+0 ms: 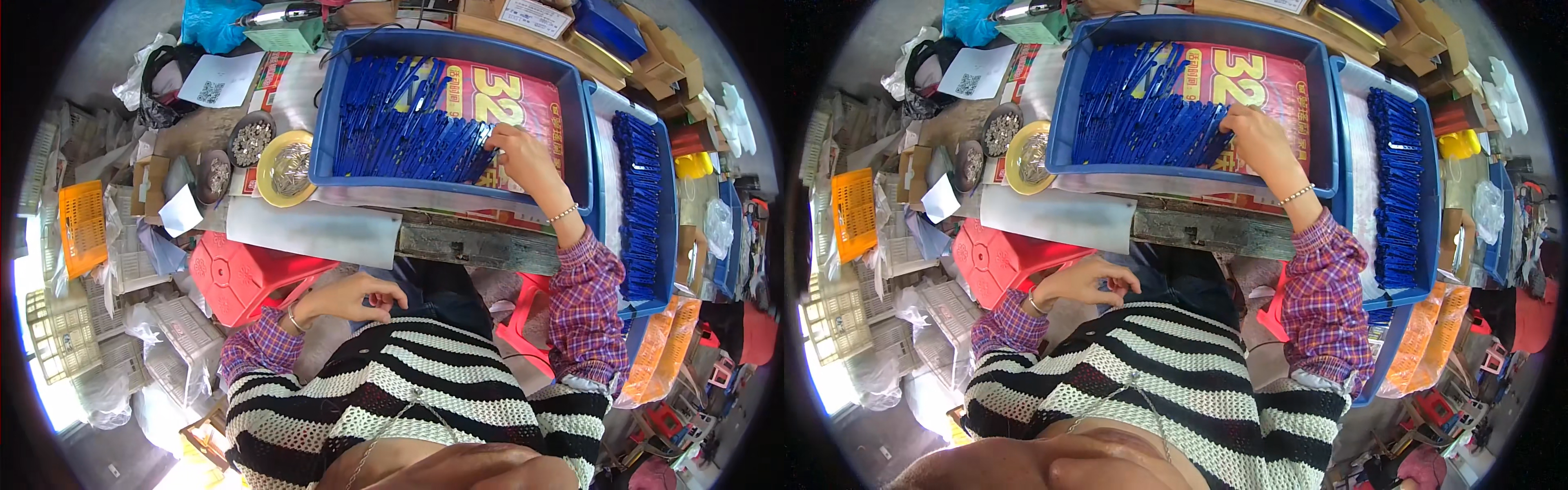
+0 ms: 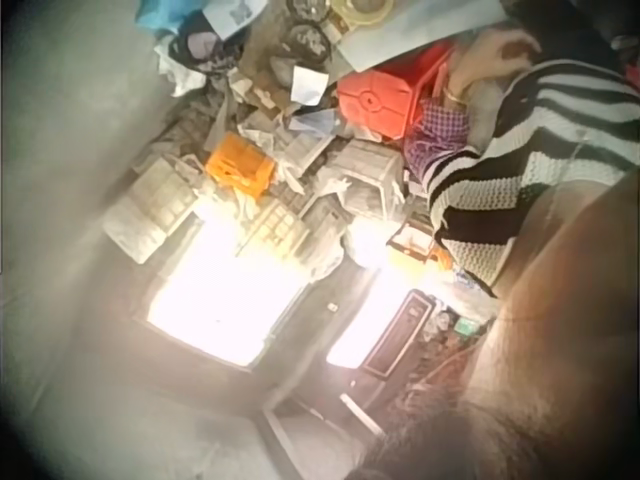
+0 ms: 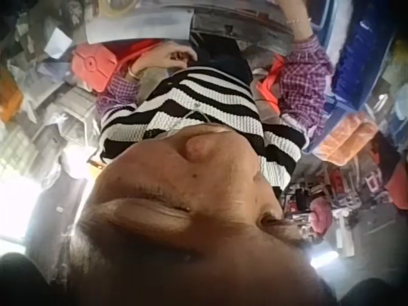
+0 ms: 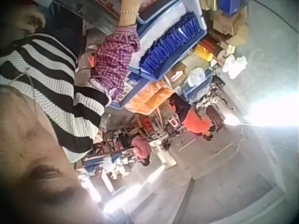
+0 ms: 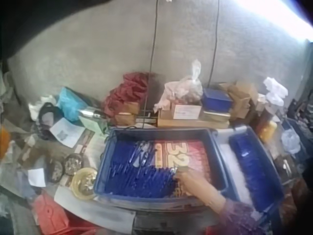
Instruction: Assembling small blue pens by fitting plastic components together and placing them in a storage bin.
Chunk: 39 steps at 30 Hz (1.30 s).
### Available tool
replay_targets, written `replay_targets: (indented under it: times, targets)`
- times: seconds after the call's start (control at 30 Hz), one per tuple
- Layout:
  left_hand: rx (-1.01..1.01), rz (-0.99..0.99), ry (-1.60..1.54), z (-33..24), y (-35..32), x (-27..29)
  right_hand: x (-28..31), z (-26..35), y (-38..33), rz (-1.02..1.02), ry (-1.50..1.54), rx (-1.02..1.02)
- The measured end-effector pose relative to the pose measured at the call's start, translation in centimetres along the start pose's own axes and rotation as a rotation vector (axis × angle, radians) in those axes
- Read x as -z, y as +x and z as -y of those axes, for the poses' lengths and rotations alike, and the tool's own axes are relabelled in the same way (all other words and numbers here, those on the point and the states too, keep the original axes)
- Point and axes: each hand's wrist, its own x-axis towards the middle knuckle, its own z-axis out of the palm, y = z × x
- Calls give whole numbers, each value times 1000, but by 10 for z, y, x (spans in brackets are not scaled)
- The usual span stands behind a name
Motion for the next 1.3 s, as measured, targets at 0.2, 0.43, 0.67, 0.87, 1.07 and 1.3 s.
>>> replay_targets:
  times: [0.2,0.43,0.67,0.87,1.07,1.3]
  targets:
    - [-8,-34,-15,1,1,0,-1,0,-9,-19,-144,64]
    - [74,-4,-38,-4,7,1,-5,0,-5,-144,-245,210]
    - [57,-28,6,3,8,-2,-7,-6,-5,-27,-298,219]
    - [69,-33,-19,6,11,-5,-3,-7,-7,-5,-270,234]
    - [90,-26,-41,11,12,-8,-8,-14,-9,10,-229,259]
    - [86,-34,-37,16,11,-9,-1,-13,-8,67,-167,295]
